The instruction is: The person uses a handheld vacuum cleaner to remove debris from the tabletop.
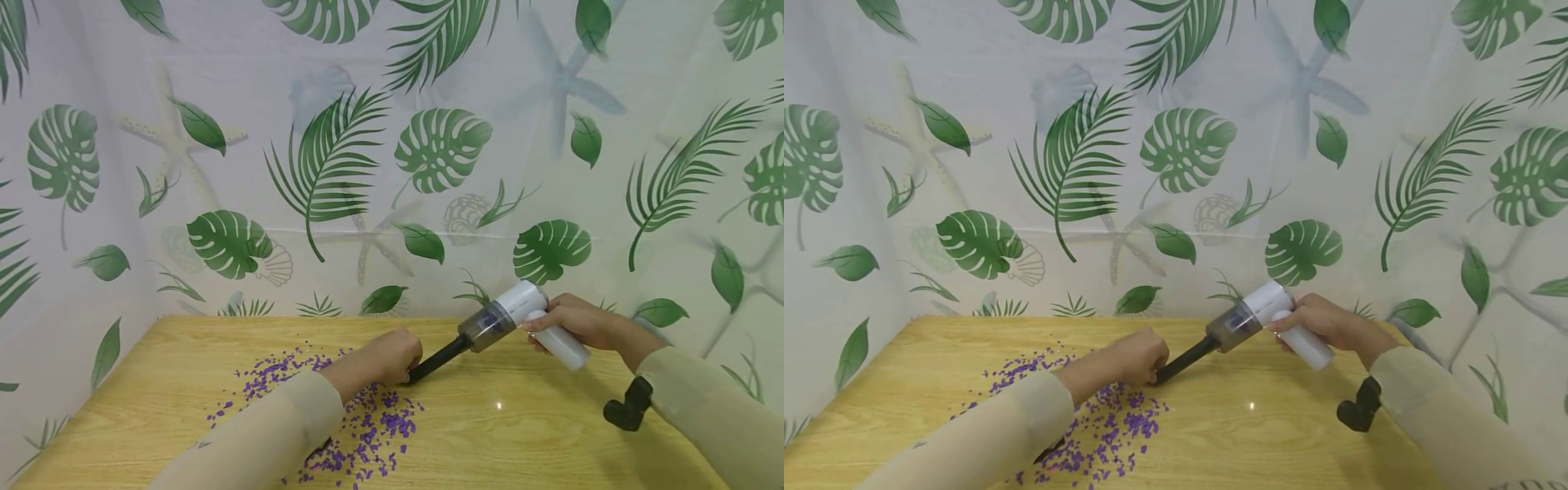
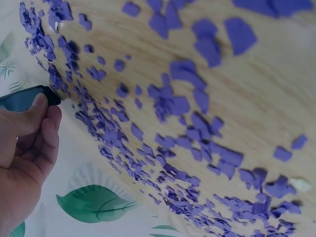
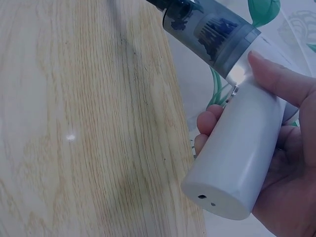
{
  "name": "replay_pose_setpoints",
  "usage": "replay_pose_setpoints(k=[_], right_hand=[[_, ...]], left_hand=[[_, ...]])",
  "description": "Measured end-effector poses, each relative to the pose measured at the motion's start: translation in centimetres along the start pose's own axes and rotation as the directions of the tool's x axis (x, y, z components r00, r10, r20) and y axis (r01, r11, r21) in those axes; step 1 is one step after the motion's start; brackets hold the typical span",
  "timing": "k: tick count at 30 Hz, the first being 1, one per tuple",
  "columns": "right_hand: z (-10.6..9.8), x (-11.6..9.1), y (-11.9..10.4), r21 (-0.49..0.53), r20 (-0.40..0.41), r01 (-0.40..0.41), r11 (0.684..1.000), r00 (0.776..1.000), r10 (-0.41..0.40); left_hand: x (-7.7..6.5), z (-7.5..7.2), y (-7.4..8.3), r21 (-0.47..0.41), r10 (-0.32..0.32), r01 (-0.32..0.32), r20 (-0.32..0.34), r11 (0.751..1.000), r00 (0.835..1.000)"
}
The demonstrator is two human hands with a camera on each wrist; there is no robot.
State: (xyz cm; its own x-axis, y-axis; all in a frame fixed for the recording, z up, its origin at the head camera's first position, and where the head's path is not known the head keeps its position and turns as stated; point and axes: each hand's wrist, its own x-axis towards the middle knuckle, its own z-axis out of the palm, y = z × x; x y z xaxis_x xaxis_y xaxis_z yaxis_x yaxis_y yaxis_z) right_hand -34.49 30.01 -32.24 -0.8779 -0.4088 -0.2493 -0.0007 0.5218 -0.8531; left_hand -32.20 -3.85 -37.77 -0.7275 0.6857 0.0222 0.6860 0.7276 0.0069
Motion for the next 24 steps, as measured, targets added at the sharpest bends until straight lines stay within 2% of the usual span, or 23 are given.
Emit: replay_pose_setpoints(k=[10,24], right_hand=[[-0.3,-0.2,0.4,-0.005,0.01,-0.025,1.0,1.0,0.025],[-0.5,-0.4,0.7,-0.003,0.052,-0.027,1.0,0.998,0.027]], left_hand=[[-0.3,-0.4,1.0,-0.046,-0.026,0.028,0.051,0.999,0.998],[-0.6,-0.3,1.7,-0.05,-0.017,0.021,0.079,0.999,0.997]])
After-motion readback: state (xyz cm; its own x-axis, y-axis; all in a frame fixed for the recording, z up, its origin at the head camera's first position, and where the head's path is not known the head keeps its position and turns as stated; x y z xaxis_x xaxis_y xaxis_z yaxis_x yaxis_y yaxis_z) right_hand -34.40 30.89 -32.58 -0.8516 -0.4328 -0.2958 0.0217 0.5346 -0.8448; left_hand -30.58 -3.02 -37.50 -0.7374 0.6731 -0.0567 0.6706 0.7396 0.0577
